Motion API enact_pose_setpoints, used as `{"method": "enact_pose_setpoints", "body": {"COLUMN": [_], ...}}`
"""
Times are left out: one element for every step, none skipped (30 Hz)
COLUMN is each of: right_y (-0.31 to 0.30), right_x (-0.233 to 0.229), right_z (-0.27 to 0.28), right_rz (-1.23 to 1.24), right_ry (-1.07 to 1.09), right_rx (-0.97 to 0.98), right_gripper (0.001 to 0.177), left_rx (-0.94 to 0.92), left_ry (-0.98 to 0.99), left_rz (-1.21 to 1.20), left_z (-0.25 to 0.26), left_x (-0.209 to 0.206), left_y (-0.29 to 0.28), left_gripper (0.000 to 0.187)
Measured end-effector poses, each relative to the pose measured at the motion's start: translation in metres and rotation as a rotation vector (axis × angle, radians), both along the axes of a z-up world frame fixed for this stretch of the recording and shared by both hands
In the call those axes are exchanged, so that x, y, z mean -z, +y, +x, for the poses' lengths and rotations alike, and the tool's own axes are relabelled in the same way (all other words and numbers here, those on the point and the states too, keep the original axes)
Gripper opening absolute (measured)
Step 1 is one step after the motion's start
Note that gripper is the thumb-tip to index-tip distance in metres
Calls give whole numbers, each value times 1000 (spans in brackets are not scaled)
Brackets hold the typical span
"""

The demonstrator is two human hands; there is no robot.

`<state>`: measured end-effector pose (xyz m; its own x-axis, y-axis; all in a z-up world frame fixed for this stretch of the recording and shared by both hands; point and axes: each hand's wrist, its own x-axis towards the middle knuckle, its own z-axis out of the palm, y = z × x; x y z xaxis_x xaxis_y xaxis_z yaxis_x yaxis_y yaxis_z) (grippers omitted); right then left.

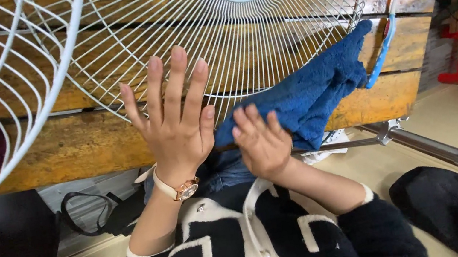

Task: Clean the metal fan grill using a cloth and a toothbrush.

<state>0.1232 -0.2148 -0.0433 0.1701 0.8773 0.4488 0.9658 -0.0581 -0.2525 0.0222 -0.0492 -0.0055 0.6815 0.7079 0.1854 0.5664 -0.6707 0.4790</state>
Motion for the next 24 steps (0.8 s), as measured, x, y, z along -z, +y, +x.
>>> {"method": "enact_pose_setpoints", "body": {"right_y": [10,21,32,30,29,28,14,0,-14,-13,-13,-13,-6,2,10,19,29,39,40,41,41,35,30,25], "right_x": [-7,-15,-22,-15,-7,1,3,5,8,9,10,11,6,0,-5,-11,-17,-23,-28,-31,-35,-28,-22,-15], "right_z": [4,8,10,4,-1,-7,-11,-15,-18,-14,-12,-9,-13,-16,-18,-22,-26,-29,-27,-25,-23,-18,-15,-12], "right_rz": [2,-3,-6,-3,-18,-32,-30,-31,-34,-34,-6,22,20,8,0,1,15,28,32,26,16,15,29,44], "right_ry": [0,69,140,142,67,-9,-11,-21,-34,-38,-34,-29,-27,-24,-21,-20,-30,-41,-43,-35,-24,-24,9,41], "right_rx": [-4,52,112,111,89,68,67,-2,-73,-76,-86,-96,-90,-72,-61,-61,-65,-70,-64,-80,-97,-94,-89,-84], "right_gripper": [42,37,31,31,45,62,62,47,36,36,26,18,18,22,25,25,22,22,22,14,9,9,8,12], "left_rx": [-4,5,18,17,16,15,15,19,22,19,14,8,14,17,13,13,12,12,18,29,37,41,37,33], "left_ry": [0,-7,-12,-10,-16,-21,-23,-40,-59,-63,-76,-88,-86,-86,-86,-85,-104,-123,-125,-138,-149,-148,-128,-107], "left_rz": [2,-8,-16,-13,-17,-22,-20,-19,-20,-20,-7,7,5,0,0,2,-11,-23,-20,-28,-40,-41,-40,-39], "left_z": [0,0,-1,-2,-2,-3,-3,-3,-3,-2,-2,-2,-1,-1,-1,-2,-2,-1,-1,-2,-4,-3,-3,-4], "left_x": [-3,-5,-9,-8,-7,-5,-3,-1,2,3,3,4,4,3,2,0,-2,-4,-5,-6,-7,-6,-5,-5], "left_y": [1,2,3,3,4,5,6,7,7,7,7,6,6,5,5,4,6,7,8,10,10,10,10,10], "left_gripper": [47,50,54,54,57,62,62,64,67,67,70,72,72,73,74,74,76,78,78,79,79,79,80,82]}}
